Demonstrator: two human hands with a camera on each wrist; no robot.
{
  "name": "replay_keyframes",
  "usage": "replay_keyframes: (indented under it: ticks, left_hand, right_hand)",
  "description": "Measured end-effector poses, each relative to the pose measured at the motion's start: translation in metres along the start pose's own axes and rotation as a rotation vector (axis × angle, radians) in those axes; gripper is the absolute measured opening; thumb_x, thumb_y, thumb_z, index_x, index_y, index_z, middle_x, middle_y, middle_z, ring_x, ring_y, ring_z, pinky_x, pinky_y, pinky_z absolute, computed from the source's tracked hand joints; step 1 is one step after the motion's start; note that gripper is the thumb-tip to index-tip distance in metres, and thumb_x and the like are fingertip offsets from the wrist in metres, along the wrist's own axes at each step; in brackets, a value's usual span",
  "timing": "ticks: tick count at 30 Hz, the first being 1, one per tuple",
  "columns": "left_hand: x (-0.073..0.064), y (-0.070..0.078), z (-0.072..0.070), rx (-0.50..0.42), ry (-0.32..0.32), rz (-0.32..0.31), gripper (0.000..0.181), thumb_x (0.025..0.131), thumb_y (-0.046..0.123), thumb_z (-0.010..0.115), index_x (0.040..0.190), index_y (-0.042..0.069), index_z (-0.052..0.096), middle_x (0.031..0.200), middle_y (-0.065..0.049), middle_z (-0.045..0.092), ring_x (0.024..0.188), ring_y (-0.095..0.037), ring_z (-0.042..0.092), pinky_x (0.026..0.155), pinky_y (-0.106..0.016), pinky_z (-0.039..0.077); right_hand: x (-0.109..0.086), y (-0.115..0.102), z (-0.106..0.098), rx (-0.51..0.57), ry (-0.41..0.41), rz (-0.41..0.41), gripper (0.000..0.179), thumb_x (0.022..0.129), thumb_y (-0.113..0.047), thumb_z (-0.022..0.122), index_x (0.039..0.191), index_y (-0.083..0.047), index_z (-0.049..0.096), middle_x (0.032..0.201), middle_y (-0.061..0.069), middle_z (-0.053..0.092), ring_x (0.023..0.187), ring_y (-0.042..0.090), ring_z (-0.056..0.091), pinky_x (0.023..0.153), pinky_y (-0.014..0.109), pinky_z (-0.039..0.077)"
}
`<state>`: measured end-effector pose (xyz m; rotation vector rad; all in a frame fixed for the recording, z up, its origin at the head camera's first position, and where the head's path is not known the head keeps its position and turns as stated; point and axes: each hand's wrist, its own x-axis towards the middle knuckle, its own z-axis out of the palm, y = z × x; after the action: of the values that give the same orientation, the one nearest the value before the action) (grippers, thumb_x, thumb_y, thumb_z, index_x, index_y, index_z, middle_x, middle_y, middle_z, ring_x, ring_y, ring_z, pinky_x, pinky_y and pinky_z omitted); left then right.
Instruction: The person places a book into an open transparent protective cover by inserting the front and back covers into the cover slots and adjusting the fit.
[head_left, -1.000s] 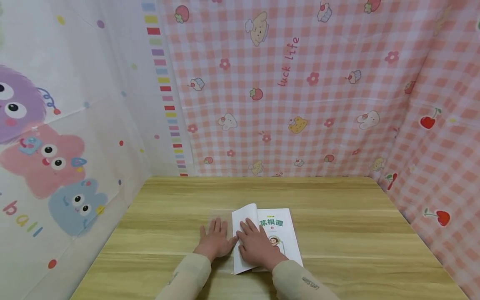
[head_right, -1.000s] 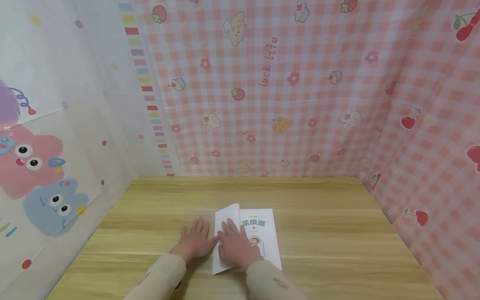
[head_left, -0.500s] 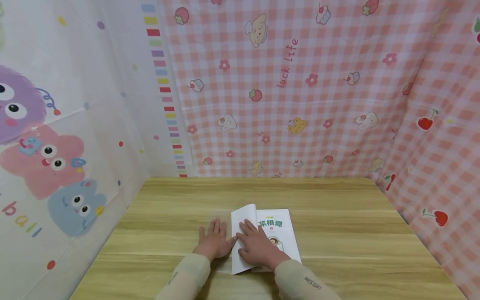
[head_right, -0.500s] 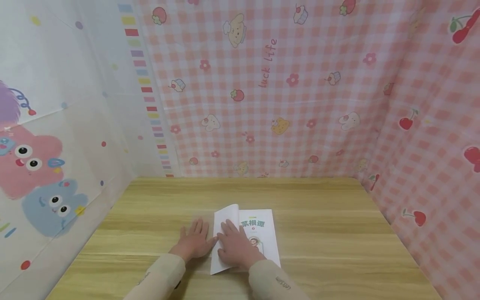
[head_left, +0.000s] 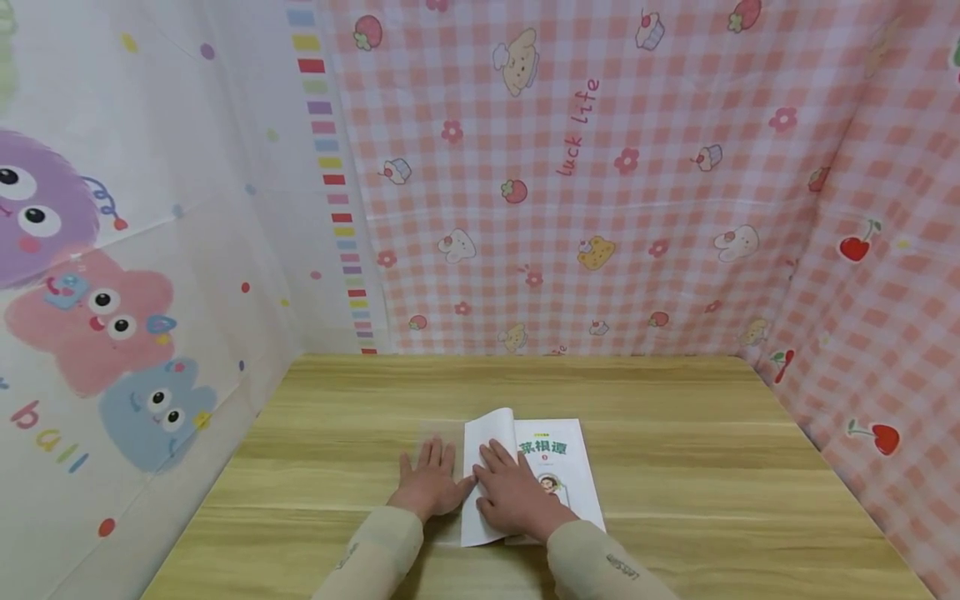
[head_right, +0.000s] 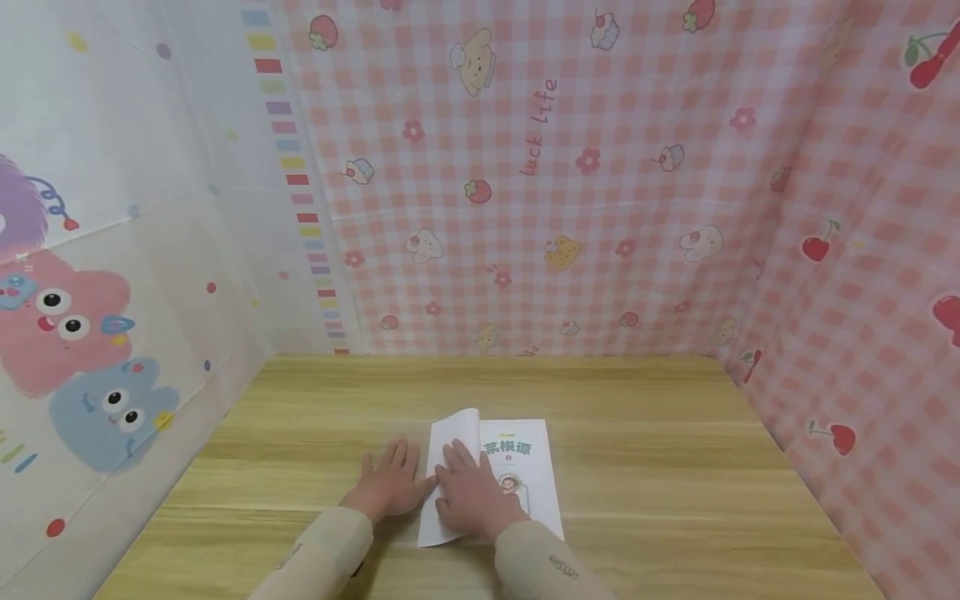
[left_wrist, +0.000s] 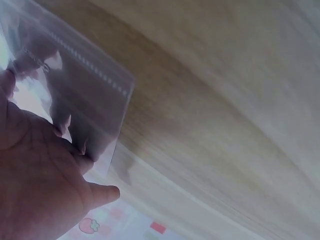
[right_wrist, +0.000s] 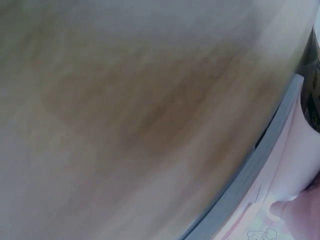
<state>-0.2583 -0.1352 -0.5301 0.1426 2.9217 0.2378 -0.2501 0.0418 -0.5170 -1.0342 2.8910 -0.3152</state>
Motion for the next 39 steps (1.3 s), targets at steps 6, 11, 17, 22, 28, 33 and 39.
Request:
replay_keyframes:
  ticks: [6,11,17,22,28,33,39]
  left_hand:
    - [-0.011,0.007,-0.016,-0.041,-0.022,0.005,0.076,0.100,0.054,0.045,0.152,0.001,0.034,0.160,-0.022,0.022,0.148,-0.038,0.016,0.113,-0.067,0.008]
    - [-0.015,0.006,-0.022,-0.081,-0.033,0.016,0.073,0.100,0.051,0.046,0.152,0.000,0.035,0.160,-0.022,0.022,0.148,-0.039,0.016,0.113,-0.067,0.008]
    - [-0.016,0.005,-0.026,-0.132,-0.045,0.016,0.070,0.102,0.047,0.043,0.152,-0.001,0.033,0.160,-0.024,0.021,0.148,-0.039,0.016,0.114,-0.065,0.007]
    - [-0.016,0.006,-0.027,-0.159,-0.036,0.012,0.075,0.100,0.051,0.044,0.152,-0.002,0.034,0.159,-0.024,0.022,0.148,-0.039,0.016,0.115,-0.064,0.007]
    - [-0.016,0.006,-0.027,-0.160,-0.029,0.007,0.077,0.099,0.053,0.045,0.152,-0.002,0.034,0.159,-0.025,0.023,0.148,-0.040,0.016,0.114,-0.064,0.008]
    - [-0.013,0.004,-0.022,-0.159,-0.033,0.013,0.074,0.101,0.050,0.041,0.153,-0.002,0.031,0.160,-0.024,0.020,0.149,-0.039,0.014,0.115,-0.062,0.006]
    - [-0.003,-0.002,-0.007,-0.128,-0.001,0.040,0.073,0.103,0.049,0.038,0.152,-0.003,0.031,0.160,-0.025,0.020,0.149,-0.038,0.014,0.115,-0.062,0.009]
  right_hand:
    - [-0.008,0.007,-0.006,0.117,0.054,0.003,0.051,0.098,-0.028,0.054,0.143,-0.003,0.052,0.160,0.019,0.027,0.149,0.034,0.017,0.115,0.059,0.020]
    - [-0.008,0.014,-0.002,0.140,0.082,0.003,0.053,0.098,-0.030,0.053,0.144,-0.005,0.051,0.161,0.018,0.023,0.150,0.034,0.015,0.116,0.056,0.021]
    - [-0.007,0.015,0.002,0.141,0.088,-0.019,0.054,0.098,-0.029,0.053,0.145,-0.003,0.050,0.161,0.020,0.022,0.150,0.036,0.013,0.118,0.051,0.019]
    - [-0.006,0.013,0.003,0.121,0.073,0.007,0.054,0.099,-0.032,0.050,0.146,-0.005,0.049,0.162,0.018,0.021,0.151,0.033,0.010,0.119,0.048,0.017]
    - [-0.007,0.010,-0.001,0.113,0.070,0.005,0.053,0.098,-0.030,0.051,0.144,-0.003,0.051,0.160,0.018,0.026,0.150,0.035,0.014,0.118,0.049,0.020]
    - [-0.006,0.008,-0.001,0.096,0.066,-0.008,0.053,0.098,-0.030,0.051,0.143,-0.004,0.052,0.159,0.017,0.029,0.149,0.035,0.016,0.118,0.047,0.020]
    - [-0.002,0.007,0.005,0.068,0.058,-0.003,0.054,0.098,-0.032,0.050,0.144,-0.005,0.051,0.160,0.015,0.028,0.150,0.033,0.013,0.119,0.045,0.018]
